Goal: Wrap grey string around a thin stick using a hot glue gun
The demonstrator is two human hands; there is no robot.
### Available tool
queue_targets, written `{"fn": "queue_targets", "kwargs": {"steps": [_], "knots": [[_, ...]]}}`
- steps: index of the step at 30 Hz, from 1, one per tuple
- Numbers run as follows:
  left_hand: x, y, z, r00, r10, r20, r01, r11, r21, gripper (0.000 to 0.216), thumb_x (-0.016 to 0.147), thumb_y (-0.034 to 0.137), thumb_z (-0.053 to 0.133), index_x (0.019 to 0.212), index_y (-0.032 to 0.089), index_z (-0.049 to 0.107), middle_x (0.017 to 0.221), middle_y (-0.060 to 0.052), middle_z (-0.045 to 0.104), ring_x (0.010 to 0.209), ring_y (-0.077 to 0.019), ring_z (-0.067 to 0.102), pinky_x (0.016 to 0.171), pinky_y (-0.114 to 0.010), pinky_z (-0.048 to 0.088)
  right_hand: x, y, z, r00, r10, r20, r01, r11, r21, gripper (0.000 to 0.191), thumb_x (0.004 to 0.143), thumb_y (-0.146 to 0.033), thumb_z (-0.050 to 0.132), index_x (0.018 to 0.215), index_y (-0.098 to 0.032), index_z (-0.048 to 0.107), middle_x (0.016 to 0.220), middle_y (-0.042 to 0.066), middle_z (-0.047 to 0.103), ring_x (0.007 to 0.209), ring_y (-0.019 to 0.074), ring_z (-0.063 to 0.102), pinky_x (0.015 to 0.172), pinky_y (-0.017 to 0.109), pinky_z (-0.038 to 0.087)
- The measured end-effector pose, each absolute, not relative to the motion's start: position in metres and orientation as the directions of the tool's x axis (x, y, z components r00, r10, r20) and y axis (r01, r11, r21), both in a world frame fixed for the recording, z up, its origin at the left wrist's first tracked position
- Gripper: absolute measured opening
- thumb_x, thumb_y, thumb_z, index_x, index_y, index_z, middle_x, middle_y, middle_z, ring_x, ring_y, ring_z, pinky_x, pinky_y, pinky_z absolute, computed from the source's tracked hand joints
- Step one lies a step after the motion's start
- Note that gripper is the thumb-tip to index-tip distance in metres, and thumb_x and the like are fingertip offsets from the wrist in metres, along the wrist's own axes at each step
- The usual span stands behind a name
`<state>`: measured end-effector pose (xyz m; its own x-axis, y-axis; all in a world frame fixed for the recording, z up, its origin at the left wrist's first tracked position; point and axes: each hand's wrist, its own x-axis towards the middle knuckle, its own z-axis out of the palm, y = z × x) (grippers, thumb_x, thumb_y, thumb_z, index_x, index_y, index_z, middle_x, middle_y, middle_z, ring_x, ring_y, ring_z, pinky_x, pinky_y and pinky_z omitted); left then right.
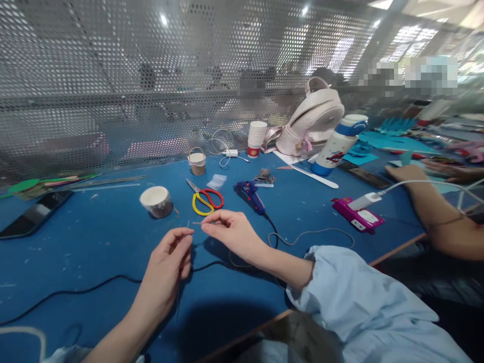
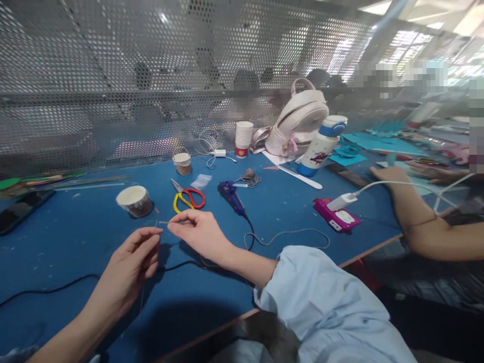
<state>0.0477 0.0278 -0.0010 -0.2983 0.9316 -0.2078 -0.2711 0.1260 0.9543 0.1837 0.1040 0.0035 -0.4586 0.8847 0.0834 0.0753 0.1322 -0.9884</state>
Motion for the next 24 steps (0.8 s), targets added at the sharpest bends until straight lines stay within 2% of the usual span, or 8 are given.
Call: {"fn": "queue_targets", "kwargs": {"steps": [8,14,17,21,24], "knots": [[0.0478,0.0267,-0.0034,-0.31,0.927,-0.213,-0.246,0.138,0.959,0.031,0.07,0.042,0.07,0.088,0.017,0.066,0.048,0.009,0.032,0.04,-0.005,0.026,0.037,-0.018,0.021,0.1853,0.1022,0.0063,-0.438,0.891,0.118,0.095,0.177,-0.98,0.023,0.075,-0.037,0.062,0.077,-0.015,0.067,0.058,-0.004,0.047,0.054,0.0076,0.035,0.05,0.02,0.029],[0.0474,0.0266,-0.005,-0.327,0.921,-0.212,-0.196,0.153,0.968,0.034,0.071,0.043,0.069,0.096,0.019,0.064,0.046,0.009,0.036,0.04,-0.0057,0.03,0.037,-0.018,0.022,0.1859,0.1001,0.0088,-0.436,0.891,0.128,0.119,0.198,-0.973,0.02,0.075,-0.034,0.061,0.074,-0.015,0.066,0.055,-0.004,0.045,0.052,0.0073,0.033,0.049,0.021,0.027],[0.0466,0.0262,-0.005,-0.318,0.926,-0.206,-0.197,0.148,0.969,0.034,0.071,0.043,0.069,0.095,0.02,0.064,0.046,0.009,0.037,0.039,-0.0059,0.03,0.037,-0.018,0.022,0.1858,0.1001,0.0095,-0.433,0.892,0.13,0.129,0.204,-0.971,0.019,0.075,-0.033,0.061,0.073,-0.015,0.066,0.056,-0.004,0.045,0.052,0.0073,0.034,0.049,0.021,0.028],[0.046,0.0251,-0.0044,-0.334,0.929,-0.162,-0.135,0.123,0.983,0.032,0.071,0.042,0.068,0.092,0.019,0.064,0.049,0.006,0.046,0.04,-0.0068,0.036,0.038,-0.019,0.027,0.1847,0.1004,0.0079,-0.434,0.892,0.128,0.118,0.196,-0.973,0.019,0.075,-0.034,0.061,0.073,-0.016,0.065,0.055,-0.005,0.045,0.052,0.0075,0.033,0.049,0.021,0.028],[0.0458,0.025,-0.0042,-0.341,0.924,-0.172,-0.157,0.125,0.98,0.031,0.069,0.042,0.07,0.089,0.019,0.065,0.05,0.007,0.044,0.041,-0.0065,0.036,0.038,-0.019,0.026,0.184,0.1001,0.0059,-0.436,0.89,0.132,0.11,0.199,-0.974,0.02,0.075,-0.035,0.061,0.073,-0.016,0.065,0.055,-0.005,0.043,0.052,0.0075,0.032,0.049,0.021,0.027]]}}
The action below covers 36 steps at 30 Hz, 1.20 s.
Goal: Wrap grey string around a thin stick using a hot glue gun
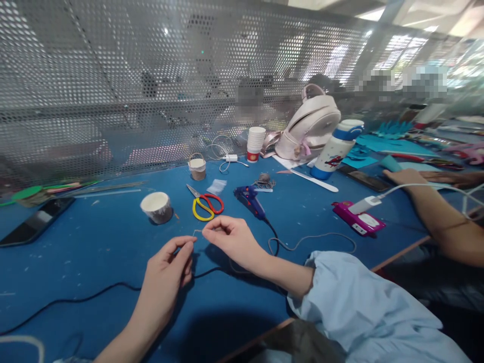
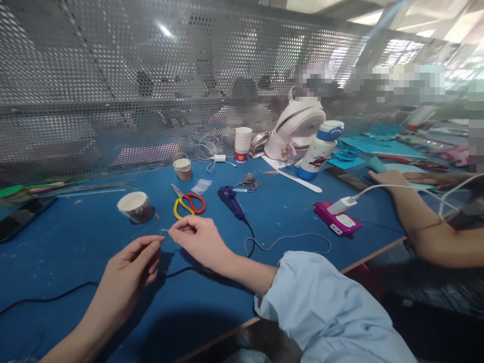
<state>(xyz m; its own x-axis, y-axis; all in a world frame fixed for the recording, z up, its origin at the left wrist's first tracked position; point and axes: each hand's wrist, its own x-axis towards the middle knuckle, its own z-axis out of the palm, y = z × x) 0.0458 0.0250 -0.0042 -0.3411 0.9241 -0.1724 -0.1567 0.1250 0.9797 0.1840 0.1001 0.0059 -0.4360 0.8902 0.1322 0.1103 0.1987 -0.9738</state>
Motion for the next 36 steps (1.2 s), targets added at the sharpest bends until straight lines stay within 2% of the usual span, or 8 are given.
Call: {"fn": "queue_targets", "kwargs": {"steps": [14,23,30,36], "knots": [[0.0474,0.0243,-0.0002,-0.36,0.931,-0.062,0.027,0.077,0.997,0.031,0.075,0.044,0.064,0.093,0.02,0.06,0.047,0.008,0.042,0.042,-0.0081,0.036,0.04,-0.02,0.03,0.1832,0.0985,0.0034,-0.423,0.886,0.192,0.084,0.249,-0.965,0.021,0.077,-0.036,0.061,0.075,-0.015,0.065,0.056,-0.004,0.044,0.051,0.0074,0.032,0.048,0.021,0.029],[0.0459,0.0238,-0.0053,-0.386,0.922,0.014,0.075,0.016,0.997,0.033,0.074,0.043,0.065,0.099,0.023,0.055,0.065,0.006,0.053,0.042,-0.0067,0.037,0.037,-0.019,0.03,0.182,0.0952,0.006,-0.378,0.879,0.291,0.091,0.348,-0.933,0.016,0.076,-0.028,0.06,0.073,-0.013,0.065,0.052,-0.006,0.035,0.05,0.0062,0.032,0.048,0.019,0.028],[0.0439,0.0216,-0.0074,-0.41,0.9,0.147,0.27,-0.034,0.962,0.032,0.075,0.04,0.064,0.102,0.023,0.061,0.075,0.002,0.058,0.049,-0.0094,0.043,0.042,-0.021,0.035,0.1818,0.0944,0.0045,-0.374,0.876,0.303,0.091,0.36,-0.929,0.016,0.076,-0.027,0.059,0.073,-0.013,0.065,0.053,-0.006,0.035,0.05,0.006,0.032,0.047,0.019,0.028],[0.0427,0.0181,-0.0064,-0.418,0.894,0.16,0.309,-0.026,0.951,0.033,0.072,0.039,0.066,0.101,0.022,0.068,0.072,-0.001,0.062,0.055,-0.0139,0.051,0.046,-0.024,0.038,0.1824,0.0936,0.004,-0.38,0.876,0.296,0.105,0.359,-0.927,0.015,0.076,-0.028,0.058,0.073,-0.014,0.064,0.052,-0.006,0.036,0.049,0.0061,0.032,0.047,0.02,0.028]]}}
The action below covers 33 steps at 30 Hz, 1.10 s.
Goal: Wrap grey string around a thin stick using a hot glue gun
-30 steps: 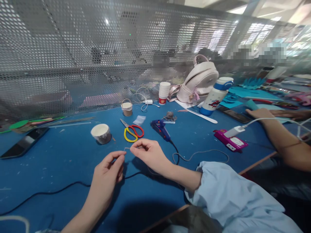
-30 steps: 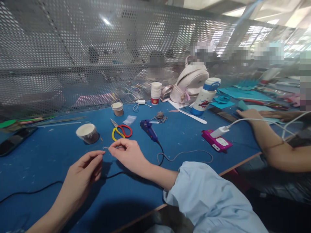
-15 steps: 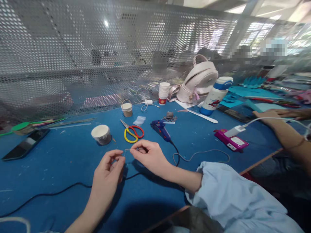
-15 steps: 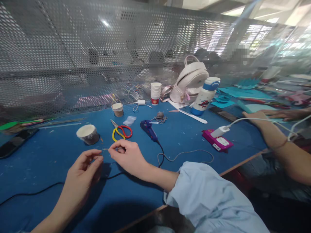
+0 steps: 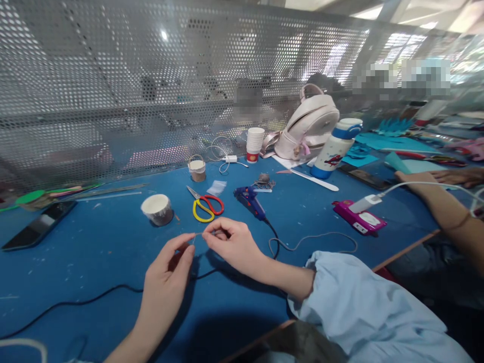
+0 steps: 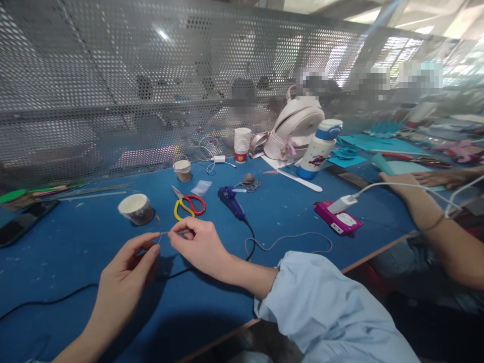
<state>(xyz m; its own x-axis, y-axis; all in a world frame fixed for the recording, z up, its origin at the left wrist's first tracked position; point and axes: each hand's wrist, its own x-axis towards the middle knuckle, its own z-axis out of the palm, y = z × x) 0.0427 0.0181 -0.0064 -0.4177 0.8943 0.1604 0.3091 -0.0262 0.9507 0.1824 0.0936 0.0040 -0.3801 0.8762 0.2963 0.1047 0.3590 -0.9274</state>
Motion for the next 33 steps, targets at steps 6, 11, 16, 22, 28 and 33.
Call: {"fn": "queue_targets", "kwargs": {"steps": [6,11,16,22,28,33], "knots": [[0.0434,0.018,-0.004,-0.416,0.896,0.154,0.35,0.001,0.937,0.033,0.073,0.04,0.064,0.101,0.023,0.069,0.065,0.0,0.061,0.054,-0.0149,0.052,0.047,-0.025,0.038,0.1817,0.0931,0.0045,-0.376,0.875,0.304,0.11,0.368,-0.923,0.015,0.076,-0.027,0.059,0.072,-0.014,0.064,0.052,-0.006,0.035,0.05,0.0061,0.033,0.047,0.019,0.028],[0.0434,0.0174,-0.0048,-0.411,0.9,0.144,0.372,0.021,0.928,0.036,0.076,0.043,0.061,0.104,0.023,0.067,0.067,0.0,0.061,0.052,-0.013,0.048,0.047,-0.024,0.036,0.1815,0.0937,0.0044,-0.374,0.876,0.304,0.096,0.363,-0.927,0.014,0.075,-0.026,0.059,0.071,-0.014,0.064,0.052,-0.007,0.036,0.049,0.0058,0.032,0.047,0.019,0.028],[0.0429,0.0173,-0.0057,-0.398,0.908,0.131,0.383,0.035,0.923,0.037,0.078,0.046,0.059,0.105,0.022,0.066,0.069,0.001,0.059,0.051,-0.0116,0.045,0.046,-0.023,0.035,0.1807,0.0934,0.004,-0.376,0.874,0.31,0.083,0.364,-0.928,0.013,0.075,-0.025,0.06,0.072,-0.014,0.064,0.051,-0.007,0.035,0.049,0.0057,0.032,0.046,0.019,0.027],[0.0435,0.0179,-0.0042,-0.395,0.91,0.124,0.382,0.04,0.923,0.036,0.078,0.048,0.058,0.103,0.023,0.066,0.069,0.001,0.059,0.052,-0.0115,0.045,0.047,-0.023,0.035,0.1809,0.0929,0.005,-0.372,0.88,0.295,0.091,0.351,-0.932,0.013,0.075,-0.025,0.06,0.071,-0.013,0.064,0.051,-0.007,0.035,0.048,0.0057,0.032,0.046,0.019,0.027],[0.0437,0.0167,-0.0032,-0.394,0.911,0.123,0.371,0.035,0.928,0.036,0.078,0.048,0.058,0.101,0.022,0.067,0.072,-0.001,0.06,0.053,-0.0117,0.045,0.045,-0.023,0.033,0.1819,0.0937,0.0061,-0.372,0.88,0.295,0.101,0.355,-0.93,0.014,0.075,-0.026,0.06,0.073,-0.013,0.065,0.051,-0.007,0.036,0.048,0.0057,0.032,0.046,0.019,0.028],[0.0442,0.0168,-0.0024,-0.405,0.908,0.104,0.335,0.041,0.941,0.037,0.076,0.047,0.061,0.1,0.02,0.069,0.063,0.001,0.056,0.049,-0.0115,0.042,0.044,-0.023,0.032,0.1828,0.093,0.0062,-0.369,0.873,0.319,0.101,0.378,-0.92,0.015,0.077,-0.028,0.059,0.073,-0.014,0.065,0.052,-0.006,0.036,0.049,0.006,0.033,0.047,0.019,0.029]]}}
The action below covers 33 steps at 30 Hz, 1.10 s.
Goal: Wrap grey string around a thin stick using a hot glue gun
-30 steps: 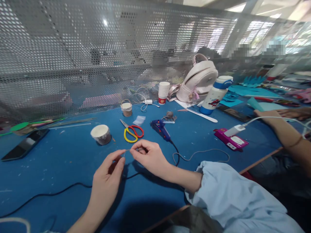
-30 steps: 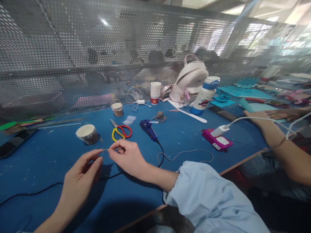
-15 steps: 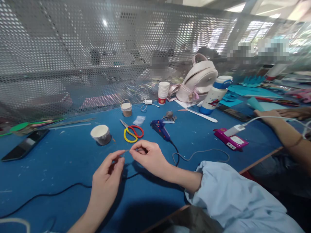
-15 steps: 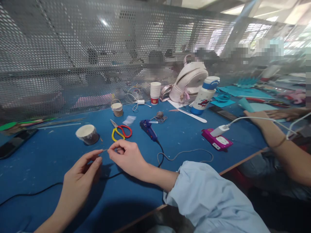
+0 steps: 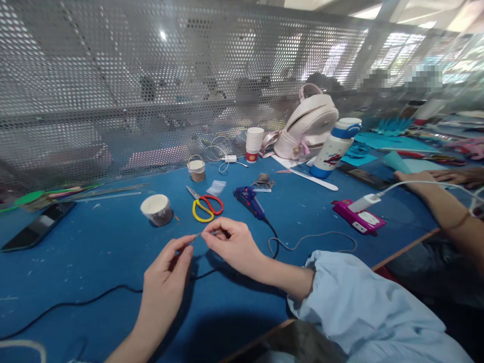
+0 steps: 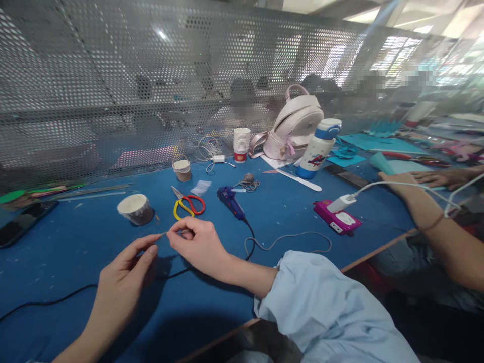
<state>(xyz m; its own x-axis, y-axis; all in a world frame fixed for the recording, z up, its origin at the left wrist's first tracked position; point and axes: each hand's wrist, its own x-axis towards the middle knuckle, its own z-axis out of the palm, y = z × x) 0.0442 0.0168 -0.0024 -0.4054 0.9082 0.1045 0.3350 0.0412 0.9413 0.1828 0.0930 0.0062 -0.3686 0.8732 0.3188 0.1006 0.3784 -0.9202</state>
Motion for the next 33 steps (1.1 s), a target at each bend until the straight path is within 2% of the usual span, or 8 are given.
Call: {"fn": "queue_targets", "kwargs": {"steps": [8,15,19,23,33], "knots": [[0.0465,0.0189,-0.0031,-0.371,0.928,-0.023,0.124,0.074,0.99,0.043,0.074,0.048,0.063,0.104,0.017,0.065,0.048,0.006,0.043,0.043,-0.0095,0.036,0.04,-0.021,0.028,0.183,0.0921,0.0088,-0.359,0.874,0.328,0.097,0.385,-0.918,0.016,0.077,-0.029,0.059,0.073,-0.014,0.065,0.052,-0.006,0.037,0.049,0.0062,0.033,0.047,0.019,0.03],[0.0479,0.0202,-0.0028,-0.349,0.931,-0.108,-0.101,0.077,0.992,0.04,0.073,0.041,0.068,0.104,0.016,0.064,0.051,0.007,0.042,0.044,-0.0067,0.035,0.04,-0.019,0.026,0.1828,0.0934,0.0051,-0.365,0.868,0.337,0.11,0.4,-0.91,0.015,0.076,-0.027,0.059,0.074,-0.014,0.066,0.052,-0.006,0.038,0.05,0.0062,0.034,0.048,0.019,0.029],[0.05,0.021,-0.0015,-0.329,0.933,-0.147,-0.241,0.067,0.968,0.034,0.072,0.037,0.07,0.099,0.016,0.065,0.049,0.009,0.037,0.041,-0.0047,0.029,0.038,-0.018,0.022,0.1825,0.0942,0.0038,-0.369,0.874,0.316,0.137,0.387,-0.912,0.015,0.076,-0.027,0.06,0.074,-0.014,0.066,0.053,-0.006,0.038,0.05,0.0065,0.034,0.048,0.019,0.03],[0.0517,0.0228,0.0008,-0.327,0.93,-0.167,-0.282,0.073,0.957,0.032,0.069,0.036,0.072,0.093,0.015,0.065,0.049,0.009,0.035,0.04,-0.0042,0.027,0.037,-0.018,0.02,0.1824,0.0953,0.004,-0.365,0.878,0.309,0.147,0.382,-0.913,0.015,0.076,-0.028,0.059,0.074,-0.015,0.066,0.053,-0.006,0.037,0.05,0.0066,0.034,0.048,0.019,0.03],[0.0504,0.0235,0.0001,-0.28,0.934,-0.223,-0.3,0.135,0.944,0.037,0.067,0.036,0.073,0.097,0.016,0.065,0.055,0.007,0.044,0.041,-0.0036,0.029,0.037,-0.018,0.02,0.1826,0.0966,0.0034,-0.365,0.879,0.305,0.157,0.381,-0.911,0.014,0.076,-0.028,0.059,0.074,-0.015,0.066,0.053,-0.006,0.039,0.05,0.007,0.035,0.049,0.02,0.03]]}}
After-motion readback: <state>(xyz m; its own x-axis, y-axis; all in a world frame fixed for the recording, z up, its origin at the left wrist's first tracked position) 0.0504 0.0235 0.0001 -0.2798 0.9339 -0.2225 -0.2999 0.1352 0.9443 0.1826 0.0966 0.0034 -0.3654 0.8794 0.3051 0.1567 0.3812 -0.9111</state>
